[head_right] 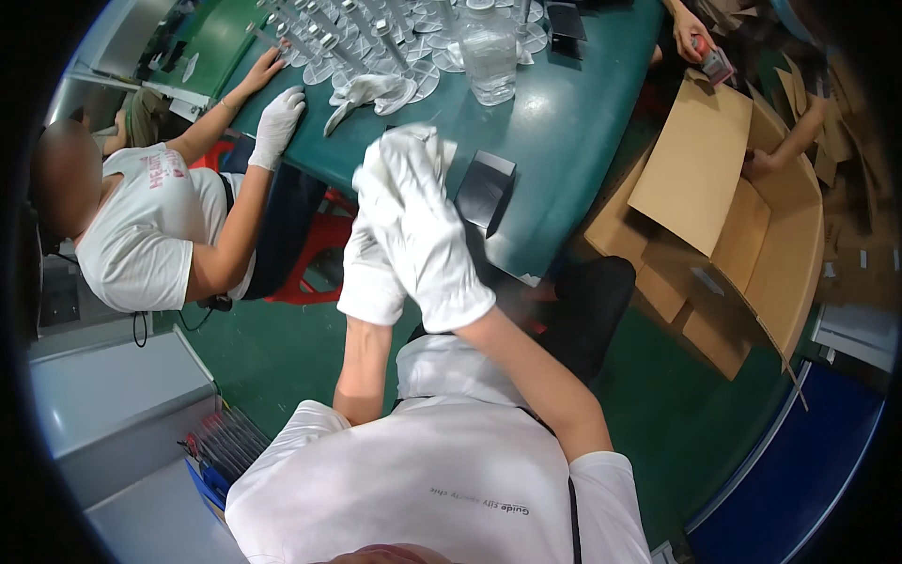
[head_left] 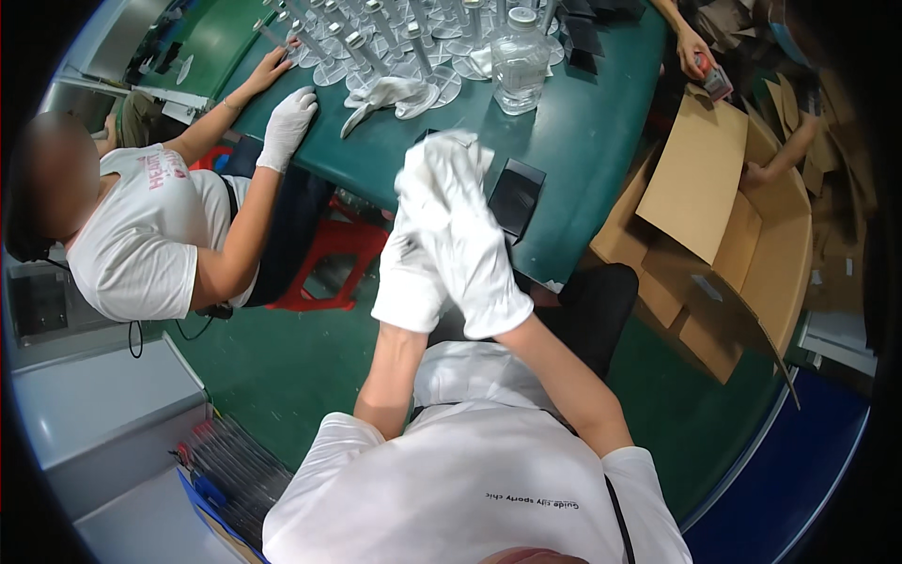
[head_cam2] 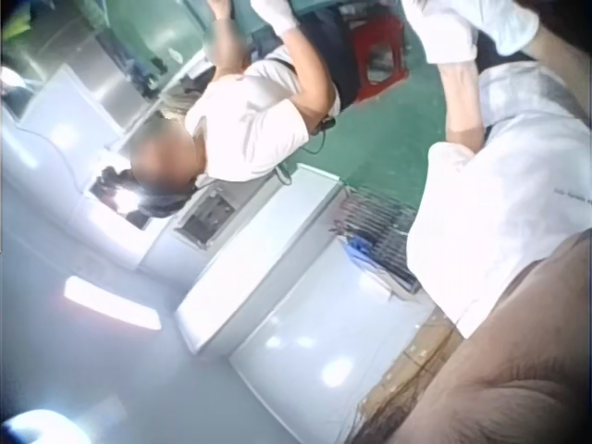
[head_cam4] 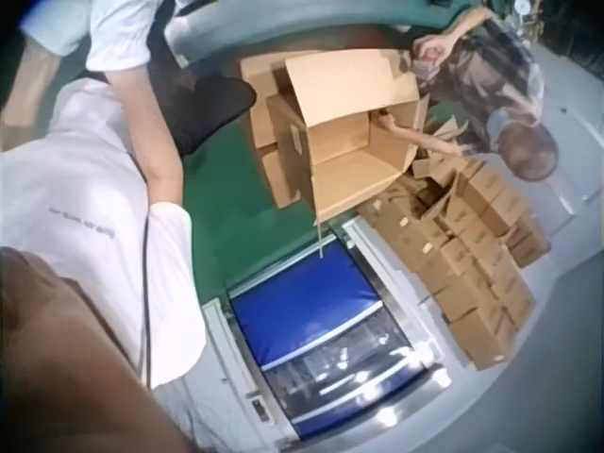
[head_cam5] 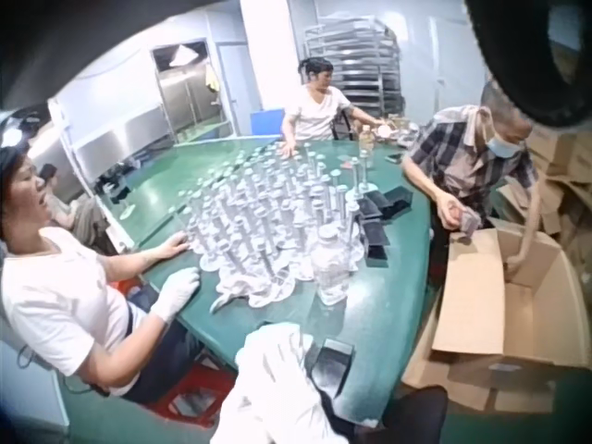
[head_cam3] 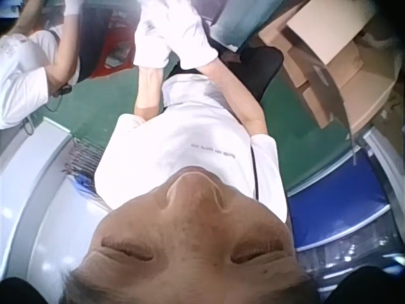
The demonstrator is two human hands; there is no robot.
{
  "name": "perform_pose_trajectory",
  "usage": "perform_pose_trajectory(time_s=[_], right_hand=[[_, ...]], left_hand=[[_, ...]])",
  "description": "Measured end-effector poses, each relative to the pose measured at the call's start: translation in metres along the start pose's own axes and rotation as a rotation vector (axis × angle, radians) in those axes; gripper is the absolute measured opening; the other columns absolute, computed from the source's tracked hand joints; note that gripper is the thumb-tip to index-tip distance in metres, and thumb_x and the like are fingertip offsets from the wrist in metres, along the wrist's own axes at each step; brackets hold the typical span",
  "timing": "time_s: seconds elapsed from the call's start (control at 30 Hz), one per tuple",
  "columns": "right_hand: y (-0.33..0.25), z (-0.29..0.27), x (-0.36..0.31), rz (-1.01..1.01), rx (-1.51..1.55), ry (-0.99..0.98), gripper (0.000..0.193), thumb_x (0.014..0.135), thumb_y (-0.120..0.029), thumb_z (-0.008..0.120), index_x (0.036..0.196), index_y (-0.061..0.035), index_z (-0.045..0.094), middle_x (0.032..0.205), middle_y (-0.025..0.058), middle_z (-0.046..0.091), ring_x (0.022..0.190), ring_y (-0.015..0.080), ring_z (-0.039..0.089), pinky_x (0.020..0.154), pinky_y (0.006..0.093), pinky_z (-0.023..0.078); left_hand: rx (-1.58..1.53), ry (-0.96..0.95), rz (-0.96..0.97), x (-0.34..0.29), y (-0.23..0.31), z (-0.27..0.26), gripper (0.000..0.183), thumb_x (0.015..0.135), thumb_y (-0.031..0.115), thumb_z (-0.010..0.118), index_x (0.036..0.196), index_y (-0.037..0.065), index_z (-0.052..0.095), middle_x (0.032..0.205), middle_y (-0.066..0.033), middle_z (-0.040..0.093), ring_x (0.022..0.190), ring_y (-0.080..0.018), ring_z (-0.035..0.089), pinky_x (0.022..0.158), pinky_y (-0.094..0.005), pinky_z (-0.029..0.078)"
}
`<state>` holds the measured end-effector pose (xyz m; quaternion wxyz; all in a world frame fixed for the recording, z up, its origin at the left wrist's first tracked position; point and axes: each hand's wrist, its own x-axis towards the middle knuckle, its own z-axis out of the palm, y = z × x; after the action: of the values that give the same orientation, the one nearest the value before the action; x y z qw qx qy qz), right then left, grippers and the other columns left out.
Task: The person wipes the surfaces of small black rectangular electronic devices using a white cloth. They handle the items one at a time, turning them over to clean all sides, and place the cleaned units into a cardboard box.
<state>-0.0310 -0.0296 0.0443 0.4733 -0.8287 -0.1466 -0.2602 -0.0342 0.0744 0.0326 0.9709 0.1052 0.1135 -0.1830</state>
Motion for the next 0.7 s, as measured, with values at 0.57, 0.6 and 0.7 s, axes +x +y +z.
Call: perform_pose_trajectory(time_s=[0.57, 0.6, 0.7], right_hand=[[0.016, -0.111, -0.093, 1.014, 1.331, 0.273, 0.068, 0.103, -0.051, 0.046, 0.142, 0.0042, 0.043, 0.143, 0.0173, 0.052, 0.127, 0.0316, 0.056, 0.109, 0.0431, 0.047], [0.014, -0.118, -0.084, 1.019, 1.442, 0.356, 0.065, 0.102, -0.049, 0.05, 0.143, 0.0016, 0.043, 0.143, 0.0163, 0.053, 0.127, 0.0325, 0.056, 0.108, 0.0454, 0.047], [0.031, -0.14, -0.086, 1.076, 1.62, 0.473, 0.055, 0.102, -0.035, 0.057, 0.147, -0.0067, 0.042, 0.144, 0.0155, 0.051, 0.126, 0.0341, 0.056, 0.104, 0.0528, 0.05]], left_hand=[[0.814, 0.293, 0.398, 0.01, -0.005, -0.037, 0.037, 0.104, 0.029, 0.055, 0.128, 0.0, 0.061, 0.116, -0.0051, 0.064, 0.112, -0.016, 0.06, 0.11, -0.0337, 0.043], [1.013, 0.405, 0.415, 0.001, -0.01, -0.049, 0.047, 0.105, 0.037, 0.05, 0.127, -0.003, 0.063, 0.113, -0.0046, 0.066, 0.106, -0.0131, 0.061, 0.096, -0.0271, 0.047], [1.293, 0.372, -0.024, -0.018, -0.022, -0.03, 0.041, 0.104, 0.04, 0.05, 0.12, 0.008, 0.071, 0.07, 0.0005, 0.056, 0.062, -0.0078, 0.052, 0.062, -0.024, 0.044]])
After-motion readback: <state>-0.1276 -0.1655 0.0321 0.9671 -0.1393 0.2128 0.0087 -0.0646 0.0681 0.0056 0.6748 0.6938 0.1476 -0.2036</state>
